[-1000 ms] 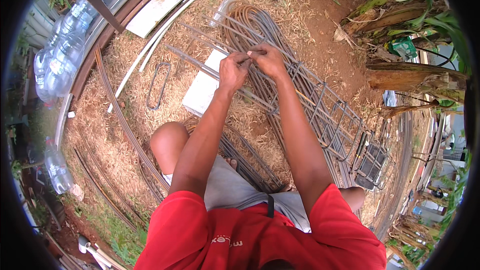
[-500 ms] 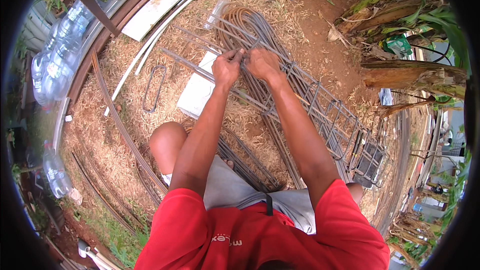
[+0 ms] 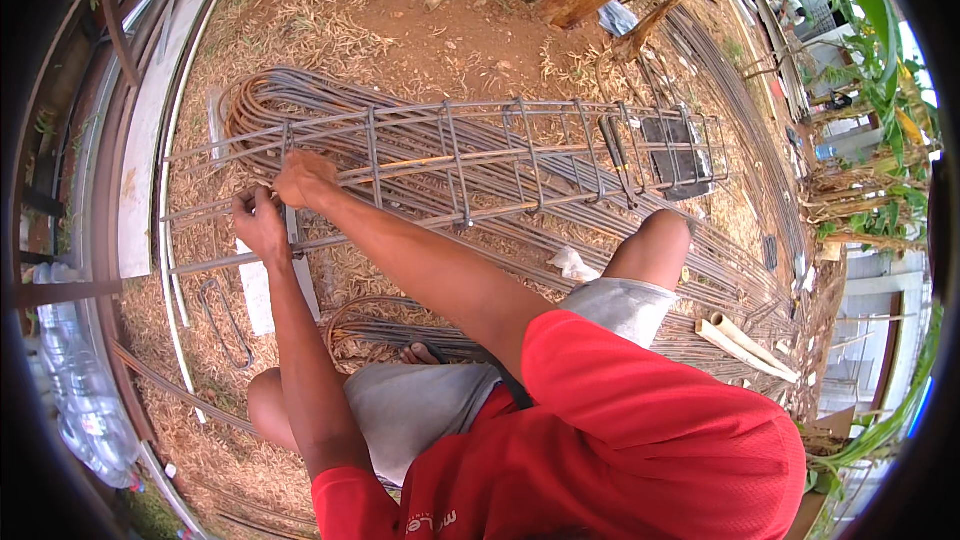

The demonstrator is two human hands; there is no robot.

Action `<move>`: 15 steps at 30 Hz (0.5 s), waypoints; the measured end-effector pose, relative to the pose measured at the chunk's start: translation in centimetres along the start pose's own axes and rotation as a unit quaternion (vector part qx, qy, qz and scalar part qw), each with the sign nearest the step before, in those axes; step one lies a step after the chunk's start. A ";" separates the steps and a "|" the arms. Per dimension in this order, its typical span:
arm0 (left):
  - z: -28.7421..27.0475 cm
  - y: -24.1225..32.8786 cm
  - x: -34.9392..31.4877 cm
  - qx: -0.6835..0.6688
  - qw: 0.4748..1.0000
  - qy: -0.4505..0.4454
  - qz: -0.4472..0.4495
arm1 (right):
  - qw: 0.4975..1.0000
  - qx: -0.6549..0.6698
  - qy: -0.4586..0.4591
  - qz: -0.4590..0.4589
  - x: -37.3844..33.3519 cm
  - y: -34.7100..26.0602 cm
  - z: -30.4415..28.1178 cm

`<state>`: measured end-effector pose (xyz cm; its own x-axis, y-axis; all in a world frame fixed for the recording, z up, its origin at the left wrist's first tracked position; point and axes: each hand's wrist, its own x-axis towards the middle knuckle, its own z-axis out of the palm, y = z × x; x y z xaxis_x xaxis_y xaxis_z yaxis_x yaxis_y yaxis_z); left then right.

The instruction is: The person sits on the ground and uses pliers to tie wire around the intersections of a rebar grid, forming a rebar cage. They repeatedly wrap wire and twist it to secure the structure.

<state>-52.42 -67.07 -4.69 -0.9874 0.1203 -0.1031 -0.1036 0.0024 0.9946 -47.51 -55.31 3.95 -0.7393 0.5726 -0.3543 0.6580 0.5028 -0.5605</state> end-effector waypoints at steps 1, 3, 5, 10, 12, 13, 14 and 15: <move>0.0 0.1 0.0 0.072 0.997 0.016 0.022 | 0.999 0.024 -0.016 0.025 -0.1 -0.1 -0.1; 0.1 0.6 0.1 0.211 0.975 0.042 0.054 | 0.996 0.069 -0.053 0.003 -0.4 0.1 -0.7; 0.4 1.0 0.0 0.181 0.981 0.041 0.049 | 0.990 0.093 -0.104 -0.012 -1.0 1.2 -2.0; 0.4 0.9 -0.1 0.208 0.976 0.056 0.044 | 0.997 0.063 -0.019 -0.047 -5.4 12.5 -9.7; 0.2 1.0 -0.1 0.203 0.977 0.054 0.036 | 0.990 0.043 0.128 -0.038 -7.5 20.5 -15.4; 0.2 1.1 -0.1 0.188 0.980 0.050 0.027 | 0.972 0.036 0.231 0.017 -8.6 24.6 -17.7; 0.3 1.3 -0.1 0.124 0.991 0.039 -0.029 | 0.952 0.017 0.302 0.036 -9.9 28.8 -20.3; 0.3 1.5 -0.1 0.079 0.996 0.026 -0.038 | 0.925 -0.026 0.366 0.095 -11.1 32.8 -22.3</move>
<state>-52.43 -66.79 -3.16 -0.9825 0.0631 -0.1754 -0.1630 0.1659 0.9726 -14.49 -30.71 6.21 -0.3273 0.9295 0.1699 0.7864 0.3677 -0.4964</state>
